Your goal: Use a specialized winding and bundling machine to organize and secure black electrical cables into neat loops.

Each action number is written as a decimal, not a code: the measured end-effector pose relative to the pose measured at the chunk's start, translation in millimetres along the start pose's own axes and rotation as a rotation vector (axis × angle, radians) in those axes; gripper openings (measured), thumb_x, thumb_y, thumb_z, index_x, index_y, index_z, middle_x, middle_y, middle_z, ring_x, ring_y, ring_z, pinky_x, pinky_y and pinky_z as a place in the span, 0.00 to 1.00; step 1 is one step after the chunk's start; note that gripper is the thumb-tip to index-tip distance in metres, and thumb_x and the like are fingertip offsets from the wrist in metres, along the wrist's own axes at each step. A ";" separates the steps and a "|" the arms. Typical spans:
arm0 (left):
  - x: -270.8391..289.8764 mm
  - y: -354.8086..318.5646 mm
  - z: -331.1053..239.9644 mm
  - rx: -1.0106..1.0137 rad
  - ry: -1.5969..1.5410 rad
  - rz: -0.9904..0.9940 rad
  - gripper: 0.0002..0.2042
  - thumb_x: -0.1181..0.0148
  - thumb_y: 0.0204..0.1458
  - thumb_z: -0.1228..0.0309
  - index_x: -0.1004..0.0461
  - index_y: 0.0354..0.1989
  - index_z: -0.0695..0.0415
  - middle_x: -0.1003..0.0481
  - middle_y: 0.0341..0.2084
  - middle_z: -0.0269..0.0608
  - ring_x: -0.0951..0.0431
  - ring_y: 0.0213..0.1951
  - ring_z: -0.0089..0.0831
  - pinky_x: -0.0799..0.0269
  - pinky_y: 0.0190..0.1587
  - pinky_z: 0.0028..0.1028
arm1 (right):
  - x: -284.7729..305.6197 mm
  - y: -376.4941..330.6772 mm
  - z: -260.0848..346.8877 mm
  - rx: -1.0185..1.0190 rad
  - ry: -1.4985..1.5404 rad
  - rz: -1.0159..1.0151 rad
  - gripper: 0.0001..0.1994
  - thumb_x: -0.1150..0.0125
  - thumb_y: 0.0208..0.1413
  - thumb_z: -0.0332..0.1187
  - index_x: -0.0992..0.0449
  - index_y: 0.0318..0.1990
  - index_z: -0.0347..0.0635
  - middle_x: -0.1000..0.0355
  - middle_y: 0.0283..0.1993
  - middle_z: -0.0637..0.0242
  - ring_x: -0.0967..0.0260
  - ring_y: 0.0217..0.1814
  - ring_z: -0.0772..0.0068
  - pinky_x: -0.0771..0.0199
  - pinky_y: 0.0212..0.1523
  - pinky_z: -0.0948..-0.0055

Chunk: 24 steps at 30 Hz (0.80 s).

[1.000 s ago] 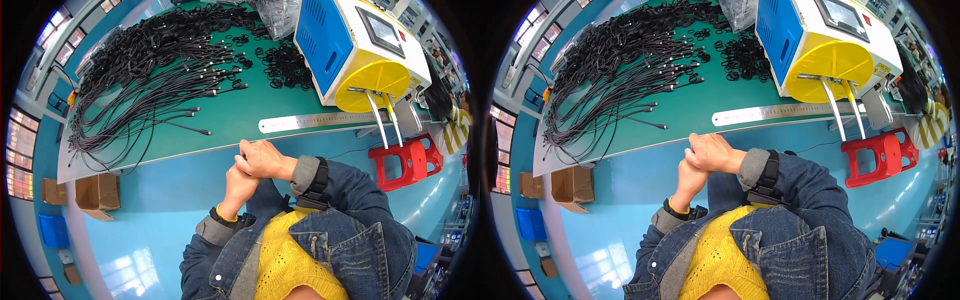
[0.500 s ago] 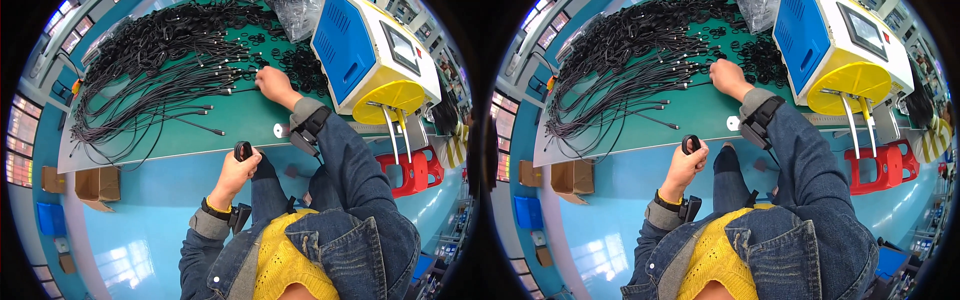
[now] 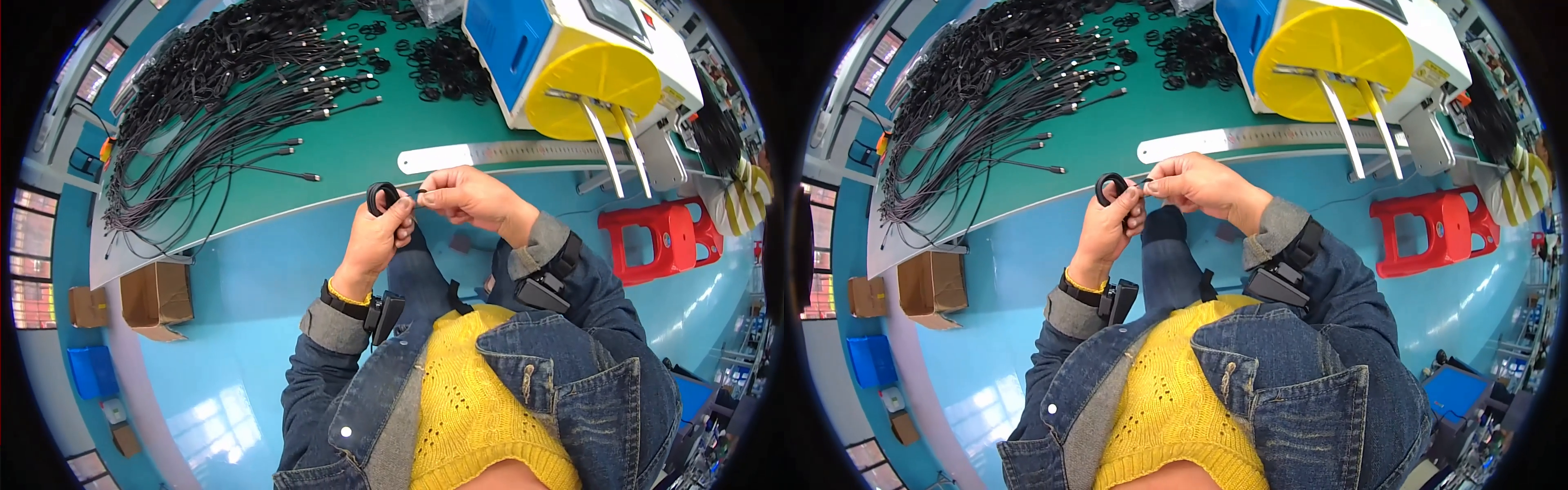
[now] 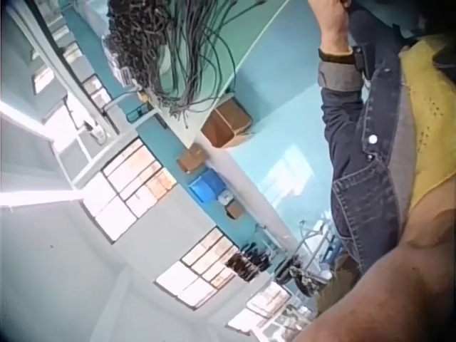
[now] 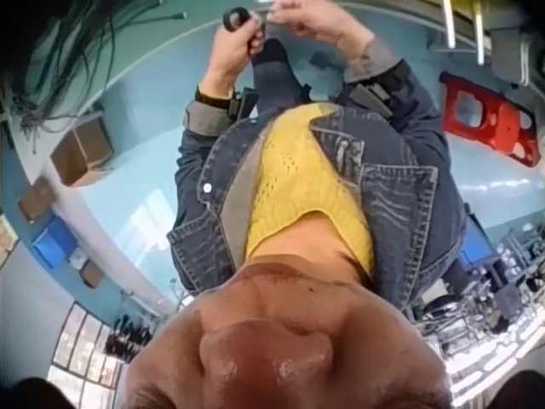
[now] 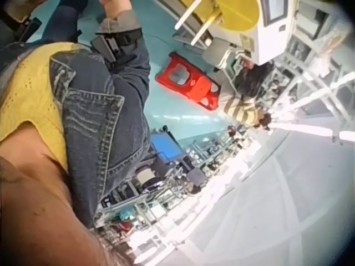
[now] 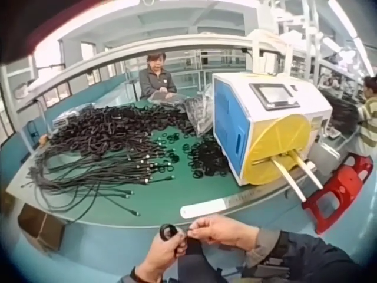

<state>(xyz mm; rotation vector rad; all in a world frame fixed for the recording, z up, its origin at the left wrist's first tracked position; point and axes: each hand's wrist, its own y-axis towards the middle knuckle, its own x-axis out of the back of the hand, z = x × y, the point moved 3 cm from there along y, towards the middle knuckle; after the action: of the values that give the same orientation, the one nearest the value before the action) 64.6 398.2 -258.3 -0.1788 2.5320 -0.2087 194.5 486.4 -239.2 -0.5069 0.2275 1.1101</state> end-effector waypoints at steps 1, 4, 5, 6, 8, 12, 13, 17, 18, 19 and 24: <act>0.0 0.1 7.9 0.013 0.002 -0.001 0.06 0.44 0.53 0.71 0.33 0.34 0.57 0.37 0.19 0.30 0.39 0.19 0.17 0.45 0.18 0.17 | 2.8 -8.7 -3.5 0.099 0.021 0.009 0.05 0.44 0.54 0.31 0.29 0.31 0.40 0.35 0.27 0.75 0.45 0.20 0.88 0.47 0.17 0.87; -1.3 0.8 22.8 0.043 0.009 -0.013 0.06 0.44 0.53 0.69 0.33 0.33 0.57 0.36 0.19 0.30 0.39 0.19 0.17 0.44 0.19 0.17 | 1.7 -36.2 -15.7 0.220 0.083 0.026 0.05 0.45 0.55 0.30 0.28 0.33 0.38 0.32 0.30 0.73 0.40 0.22 0.86 0.42 0.19 0.86; -3.7 2.2 25.5 0.051 0.042 0.014 0.07 0.44 0.53 0.69 0.33 0.33 0.57 0.36 0.19 0.30 0.38 0.19 0.17 0.44 0.19 0.17 | -0.9 -45.6 -18.3 0.246 0.116 0.036 0.05 0.46 0.55 0.30 0.28 0.35 0.38 0.31 0.30 0.72 0.37 0.23 0.84 0.38 0.21 0.85; -6.6 3.2 27.8 0.059 0.075 0.042 0.07 0.44 0.53 0.68 0.33 0.33 0.57 0.35 0.19 0.30 0.38 0.19 0.17 0.44 0.19 0.17 | -1.4 -52.5 -18.9 0.273 0.149 0.046 0.06 0.46 0.55 0.29 0.27 0.37 0.38 0.30 0.30 0.71 0.33 0.25 0.82 0.34 0.22 0.84; -17.4 2.8 32.0 0.074 0.110 0.070 0.07 0.43 0.53 0.67 0.32 0.33 0.56 0.35 0.20 0.30 0.38 0.19 0.17 0.44 0.19 0.17 | 9.4 -58.9 -14.7 0.264 0.070 0.005 0.07 0.46 0.55 0.29 0.27 0.39 0.37 0.29 0.30 0.69 0.32 0.26 0.80 0.32 0.24 0.83; -52.6 -0.5 42.6 0.140 0.285 0.126 0.06 0.43 0.51 0.69 0.31 0.32 0.56 0.33 0.21 0.30 0.36 0.20 0.18 0.41 0.19 0.19 | 31.0 -81.3 7.0 0.196 -0.250 -0.116 0.11 0.43 0.52 0.28 0.28 0.44 0.37 0.27 0.30 0.67 0.29 0.29 0.76 0.28 0.27 0.79; -54.9 -0.8 48.7 0.167 0.413 0.144 0.07 0.43 0.50 0.69 0.31 0.33 0.57 0.32 0.22 0.30 0.34 0.21 0.18 0.40 0.20 0.19 | 32.4 -87.6 12.0 0.144 -0.398 -0.142 0.14 0.42 0.51 0.28 0.28 0.46 0.37 0.27 0.30 0.66 0.29 0.28 0.76 0.29 0.26 0.78; -66.2 4.1 63.5 0.179 0.783 0.184 0.08 0.42 0.48 0.71 0.31 0.35 0.59 0.30 0.23 0.31 0.31 0.23 0.19 0.35 0.23 0.21 | 35.2 -98.1 26.2 0.205 -0.899 -0.118 0.19 0.37 0.45 0.28 0.30 0.48 0.37 0.28 0.31 0.66 0.29 0.28 0.76 0.30 0.26 0.77; -70.3 6.7 63.5 0.134 0.892 0.177 0.09 0.41 0.46 0.73 0.31 0.36 0.60 0.30 0.24 0.32 0.31 0.24 0.20 0.35 0.23 0.22 | 32.5 -98.6 30.6 0.260 -1.080 -0.090 0.21 0.36 0.43 0.28 0.31 0.48 0.37 0.28 0.31 0.66 0.29 0.29 0.76 0.30 0.26 0.77; -74.5 9.1 62.8 0.087 1.000 0.170 0.11 0.40 0.45 0.75 0.31 0.37 0.61 0.30 0.24 0.32 0.30 0.25 0.20 0.34 0.24 0.22 | 32.9 -96.1 28.9 0.262 -1.077 -0.098 0.21 0.36 0.43 0.28 0.31 0.48 0.37 0.28 0.31 0.66 0.29 0.29 0.76 0.30 0.26 0.77; -95.1 9.5 55.9 -0.319 1.077 0.071 0.17 0.36 0.40 0.79 0.32 0.40 0.62 0.30 0.25 0.32 0.31 0.27 0.20 0.35 0.24 0.22 | 37.8 -82.1 0.0 0.440 -1.080 -0.020 0.23 0.34 0.42 0.29 0.36 0.46 0.36 0.31 0.31 0.66 0.31 0.31 0.77 0.32 0.25 0.76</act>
<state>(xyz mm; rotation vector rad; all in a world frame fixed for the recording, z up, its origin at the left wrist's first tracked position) 173.4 417.9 -253.8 -0.1085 3.6290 0.1984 284.6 488.0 -232.4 0.5066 -0.4740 1.1324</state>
